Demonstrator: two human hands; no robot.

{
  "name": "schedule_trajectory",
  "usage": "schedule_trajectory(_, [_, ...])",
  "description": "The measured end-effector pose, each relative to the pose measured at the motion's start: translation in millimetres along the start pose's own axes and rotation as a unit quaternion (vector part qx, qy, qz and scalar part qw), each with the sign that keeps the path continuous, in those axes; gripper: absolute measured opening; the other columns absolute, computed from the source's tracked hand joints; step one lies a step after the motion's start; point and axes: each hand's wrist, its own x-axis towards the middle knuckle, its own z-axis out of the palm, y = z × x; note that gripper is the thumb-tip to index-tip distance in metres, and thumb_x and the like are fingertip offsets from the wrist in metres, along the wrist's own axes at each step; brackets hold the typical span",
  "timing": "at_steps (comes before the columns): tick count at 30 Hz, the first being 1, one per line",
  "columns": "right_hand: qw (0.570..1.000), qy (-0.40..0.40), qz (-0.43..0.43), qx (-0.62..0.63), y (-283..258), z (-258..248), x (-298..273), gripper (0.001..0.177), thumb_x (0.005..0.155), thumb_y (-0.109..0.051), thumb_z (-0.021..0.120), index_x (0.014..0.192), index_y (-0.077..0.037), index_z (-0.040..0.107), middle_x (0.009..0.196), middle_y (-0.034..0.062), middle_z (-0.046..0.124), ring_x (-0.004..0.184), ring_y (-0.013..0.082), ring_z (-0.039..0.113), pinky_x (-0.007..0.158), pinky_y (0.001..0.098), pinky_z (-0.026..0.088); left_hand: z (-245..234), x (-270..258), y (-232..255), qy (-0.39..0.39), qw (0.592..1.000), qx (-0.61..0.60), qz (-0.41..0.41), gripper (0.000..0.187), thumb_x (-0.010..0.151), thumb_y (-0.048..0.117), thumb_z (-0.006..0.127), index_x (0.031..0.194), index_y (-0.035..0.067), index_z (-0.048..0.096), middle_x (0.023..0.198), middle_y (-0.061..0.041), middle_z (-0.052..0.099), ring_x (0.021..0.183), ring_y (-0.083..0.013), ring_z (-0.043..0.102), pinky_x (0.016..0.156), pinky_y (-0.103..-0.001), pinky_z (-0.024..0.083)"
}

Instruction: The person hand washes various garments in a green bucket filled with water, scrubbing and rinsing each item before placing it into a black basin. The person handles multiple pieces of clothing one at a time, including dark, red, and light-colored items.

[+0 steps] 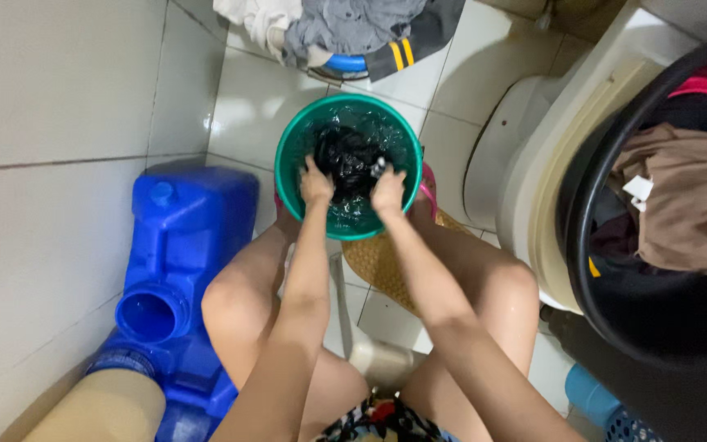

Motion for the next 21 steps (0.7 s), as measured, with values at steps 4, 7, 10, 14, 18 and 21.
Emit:
schedule_trajectory(4, [0.996,-0.069,0.046,-0.04,12.1,30.5,1.8,0.047,0.105,-0.015,0.046,0.152,-0.011,0.039,0.139,0.042,0.042,0.102,0.052,0.065,0.089,0.0521,0.055,7.7,-6.7,-12.3,-0.095,0.991,0.088,-0.032,0.079,0.077,0.016,0.08,0.144,0.011,0.039,0.126,-0.025,0.061,0.111,-0.0453,0.064,0.095,-0.05,0.053])
schedule_trajectory(7, [0.984,-0.14,0.048,-0.096,10.7,18.2,11.1,0.052,0.098,-0.024,0.051,0.15,-0.016,0.043,0.128,0.0355,0.055,0.11,0.0475,0.064,0.096,0.0502,0.053,-1.8,-13.0,-15.6,-0.085,0.991,0.104,0.006,0.059,0.076,0.008,0.076,0.129,0.011,0.051,0.119,-0.022,0.064,0.108,-0.0432,0.065,0.091,-0.049,0.054])
schedule_trajectory(10, [0.998,-0.013,-0.014,-0.059,-11.3,-26.6,12.8,0.027,0.11,-0.021,0.046,0.128,-0.011,0.062,0.123,0.0274,0.059,0.102,0.048,0.066,0.089,0.056,0.053,-43.5,-20.1,0.1,0.002,0.996,0.048,0.079,0.042,0.075,0.001,0.072,0.115,0.011,0.063,0.113,-0.018,0.068,0.105,-0.0411,0.067,0.088,-0.049,0.055])
schedule_trajectory(14, [0.977,0.185,-0.093,0.047,-43.1,-130.8,-2.2,0.021,0.083,0.0,0.066,0.101,-0.01,0.071,0.103,0.0201,0.063,0.092,0.0428,0.066,0.081,0.0529,0.054,-132.2,-70.7,50.7,0.085,0.994,-0.038,0.064,0.026,0.079,-0.005,0.063,0.095,0.013,0.072,0.102,-0.012,0.07,0.094,-0.035,0.07,0.083,-0.047,0.055])
schedule_trajectory(18, [0.935,0.277,-0.167,0.148,-77.6,-235.1,-44.5,0.021,0.082,0.008,0.063,0.094,-0.007,0.072,0.093,0.0163,0.059,0.087,0.0351,0.064,0.078,0.0455,0.054,-236.2,-138.9,116.6,0.184,0.959,-0.065,0.205,0.029,0.07,-0.01,0.059,0.085,0.012,0.071,0.101,-0.012,0.07,0.092,-0.0392,0.067,0.078,-0.049,0.053])
schedule_trajectory(21, [0.912,0.26,-0.185,0.256,-90.4,-285.2,-80.5,0.018,0.084,0.009,0.059,0.09,-0.005,0.07,0.096,0.0148,0.056,0.086,0.0282,0.063,0.073,0.0386,0.054,-298.1,-177.3,148.0,0.18,0.941,-0.063,0.278,0.036,0.071,-0.013,0.053,0.093,0.011,0.069,0.106,-0.013,0.071,0.096,-0.0425,0.065,0.085,-0.05,0.052])
